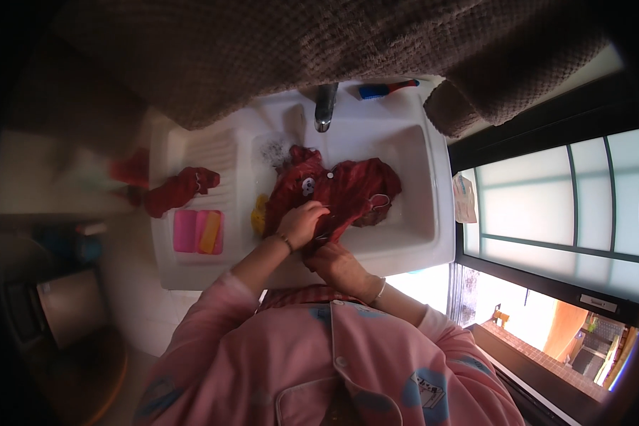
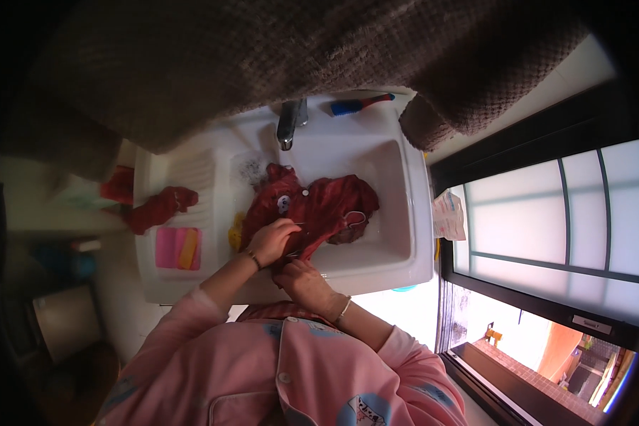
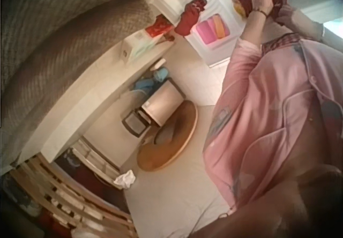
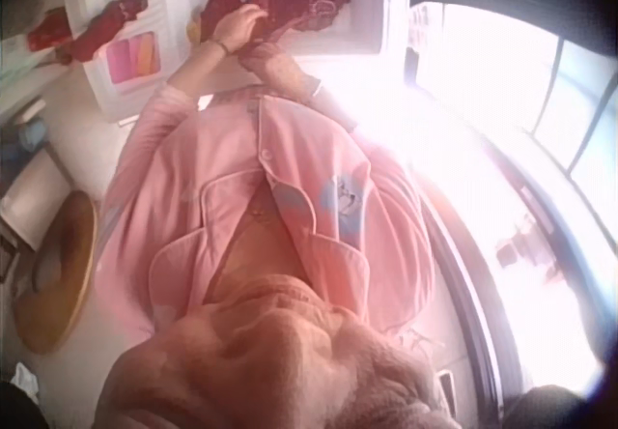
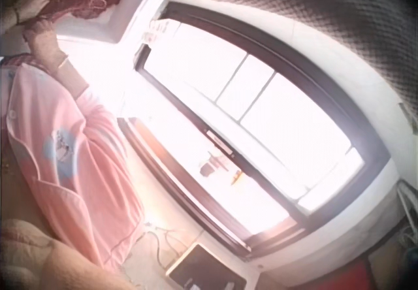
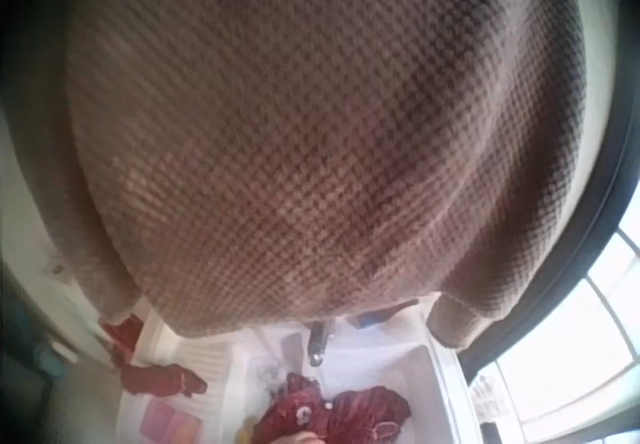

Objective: The person washes red and yellow pieces of cloth in a sink by hand, scrubbing them together in soapy water and wringing them out one at a time.

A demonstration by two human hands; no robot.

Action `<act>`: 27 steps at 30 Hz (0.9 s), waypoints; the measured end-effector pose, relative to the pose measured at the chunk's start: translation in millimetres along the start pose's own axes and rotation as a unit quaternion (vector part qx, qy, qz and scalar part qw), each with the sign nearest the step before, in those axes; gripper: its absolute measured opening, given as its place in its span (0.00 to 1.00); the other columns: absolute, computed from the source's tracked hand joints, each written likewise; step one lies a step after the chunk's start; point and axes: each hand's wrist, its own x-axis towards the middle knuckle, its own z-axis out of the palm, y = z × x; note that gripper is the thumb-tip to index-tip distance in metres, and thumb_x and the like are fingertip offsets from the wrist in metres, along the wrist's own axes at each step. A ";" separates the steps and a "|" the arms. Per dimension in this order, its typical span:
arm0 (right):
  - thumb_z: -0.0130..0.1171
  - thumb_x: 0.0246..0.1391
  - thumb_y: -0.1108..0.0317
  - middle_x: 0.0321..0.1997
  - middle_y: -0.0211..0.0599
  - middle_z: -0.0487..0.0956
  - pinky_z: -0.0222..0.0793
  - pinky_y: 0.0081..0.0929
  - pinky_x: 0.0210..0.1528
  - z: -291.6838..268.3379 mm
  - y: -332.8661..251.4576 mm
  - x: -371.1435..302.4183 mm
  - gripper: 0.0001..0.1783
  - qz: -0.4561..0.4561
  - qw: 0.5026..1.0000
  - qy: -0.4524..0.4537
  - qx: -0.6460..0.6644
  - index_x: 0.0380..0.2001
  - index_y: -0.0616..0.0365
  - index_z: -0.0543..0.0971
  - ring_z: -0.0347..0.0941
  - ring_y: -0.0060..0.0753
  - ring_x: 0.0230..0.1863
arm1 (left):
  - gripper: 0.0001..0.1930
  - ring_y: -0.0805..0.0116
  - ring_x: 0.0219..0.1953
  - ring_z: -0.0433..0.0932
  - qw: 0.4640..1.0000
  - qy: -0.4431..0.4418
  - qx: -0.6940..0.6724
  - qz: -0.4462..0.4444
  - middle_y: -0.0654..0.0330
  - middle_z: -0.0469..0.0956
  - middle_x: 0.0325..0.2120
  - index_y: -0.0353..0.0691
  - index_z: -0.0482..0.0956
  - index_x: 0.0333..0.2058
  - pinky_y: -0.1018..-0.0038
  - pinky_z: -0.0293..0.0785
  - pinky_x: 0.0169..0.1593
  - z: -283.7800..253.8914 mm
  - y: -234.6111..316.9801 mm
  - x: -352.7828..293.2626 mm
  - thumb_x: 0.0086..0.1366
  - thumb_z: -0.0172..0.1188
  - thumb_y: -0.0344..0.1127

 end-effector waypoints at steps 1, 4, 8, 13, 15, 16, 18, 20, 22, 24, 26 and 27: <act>0.56 0.39 0.72 0.30 0.35 0.72 0.65 0.32 0.43 1.7 -1.3 1.8 0.10 -0.010 1.000 -0.004 0.025 0.30 0.54 0.78 0.68 0.36 0.39 | 0.14 0.54 0.47 0.70 0.999 -0.043 -0.002 -0.029 0.56 0.70 0.46 0.41 0.73 0.43 0.66 0.68 0.49 7.1 -4.4 9.1 0.57 0.51 0.27; 0.57 0.37 0.73 0.29 0.36 0.72 0.67 0.33 0.42 -0.9 0.4 4.8 0.12 -0.023 0.999 0.004 0.028 0.31 0.55 0.77 0.69 0.39 0.36 | 0.19 0.54 0.50 0.68 0.993 -0.070 0.030 -0.087 0.57 0.68 0.49 0.46 0.69 0.48 0.65 0.67 0.52 28.2 -18.4 23.4 0.56 0.51 0.29; 0.57 0.39 0.73 0.30 0.39 0.73 0.68 0.34 0.40 -6.9 7.3 1.3 0.11 -0.043 0.996 -0.037 0.072 0.32 0.56 0.77 0.70 0.42 0.34 | 0.17 0.54 0.50 0.68 0.890 -0.311 0.228 -0.242 0.56 0.68 0.48 0.47 0.71 0.46 0.63 0.67 0.51 5.4 -13.5 29.6 0.55 0.54 0.33; 0.54 0.46 0.70 0.37 0.41 0.76 0.68 0.35 0.42 -14.8 81.4 -14.6 0.10 0.160 0.984 0.014 0.070 0.34 0.57 0.77 0.71 0.44 0.40 | 0.11 0.51 0.40 0.72 0.935 -0.200 0.252 -0.147 0.55 0.71 0.40 0.43 0.75 0.39 0.60 0.70 0.43 -6.8 -45.5 -13.0 0.58 0.51 0.36; 0.54 0.47 0.69 0.37 0.40 0.76 0.68 0.35 0.43 -1.3 122.0 -14.3 0.09 0.180 0.982 0.035 -0.044 0.34 0.56 0.77 0.71 0.44 0.41 | 0.10 0.50 0.37 0.73 0.955 -0.082 0.243 -0.151 0.53 0.71 0.37 0.42 0.74 0.39 0.59 0.70 0.40 -8.4 -47.6 -24.1 0.59 0.50 0.35; 0.53 0.47 0.68 0.37 0.40 0.76 0.69 0.36 0.43 4.0 132.1 -10.3 0.09 0.172 0.977 0.087 -0.092 0.33 0.55 0.77 0.71 0.44 0.43 | 0.10 0.50 0.37 0.73 0.953 -0.082 0.248 -0.154 0.53 0.71 0.37 0.42 0.74 0.39 0.59 0.70 0.40 -10.4 -47.0 -28.1 0.59 0.50 0.35; 0.53 0.48 0.67 0.37 0.40 0.76 0.69 0.37 0.44 17.1 140.1 -7.0 0.09 0.160 0.968 0.140 -0.134 0.33 0.53 0.77 0.70 0.44 0.44 | 0.10 0.49 0.35 0.73 0.963 -0.024 0.221 -0.155 0.52 0.71 0.35 0.41 0.74 0.39 0.59 0.70 0.38 -16.0 -42.0 -32.9 0.60 0.49 0.35; 0.52 0.48 0.65 0.37 0.38 0.76 0.69 0.38 0.43 28.1 140.9 -6.2 0.10 0.314 0.913 -0.088 -0.245 0.34 0.50 0.78 0.71 0.46 0.43 | 0.11 0.49 0.36 0.73 0.957 -0.022 0.237 -0.165 0.51 0.72 0.36 0.41 0.74 0.41 0.60 0.70 0.38 -26.5 -34.1 -34.9 0.61 0.49 0.36; 0.52 0.48 0.63 0.36 0.38 0.76 0.69 0.37 0.43 16.6 138.4 -2.4 0.11 0.325 0.912 -0.139 -0.207 0.35 0.51 0.78 0.72 0.45 0.42 | 0.12 0.49 0.37 0.73 0.953 -0.020 0.246 -0.176 0.50 0.73 0.37 0.41 0.73 0.42 0.61 0.71 0.39 -40.1 -23.8 -40.0 0.61 0.49 0.36; 0.52 0.48 0.62 0.36 0.38 0.76 0.69 0.36 0.43 -14.1 127.5 -2.4 0.12 0.333 0.907 -0.190 -0.175 0.36 0.51 0.78 0.73 0.44 0.41 | 0.13 0.50 0.39 0.73 0.969 0.060 0.134 -0.197 0.49 0.74 0.39 0.42 0.73 0.45 0.65 0.72 0.40 -58.7 -23.5 -49.2 0.62 0.49 0.36; 0.54 0.47 0.64 0.35 0.40 0.77 0.70 0.36 0.42 -61.4 113.2 -9.3 0.13 0.266 0.958 -0.032 -0.100 0.37 0.53 0.79 0.75 0.42 0.37 | 0.13 0.52 0.40 0.74 0.970 0.150 0.114 -0.154 0.51 0.74 0.41 0.42 0.73 0.45 0.66 0.71 0.42 -71.7 -43.6 -62.1 0.62 0.50 0.37; 0.55 0.46 0.67 0.35 0.42 0.77 0.70 0.34 0.42 -80.5 118.9 -19.3 0.13 0.255 0.964 0.025 -0.072 0.37 0.54 0.79 0.75 0.42 0.37 | 0.13 0.54 0.40 0.75 0.963 0.231 0.092 -0.101 0.53 0.74 0.43 0.43 0.73 0.45 0.67 0.71 0.43 -72.7 -48.2 -61.3 0.62 0.50 0.37</act>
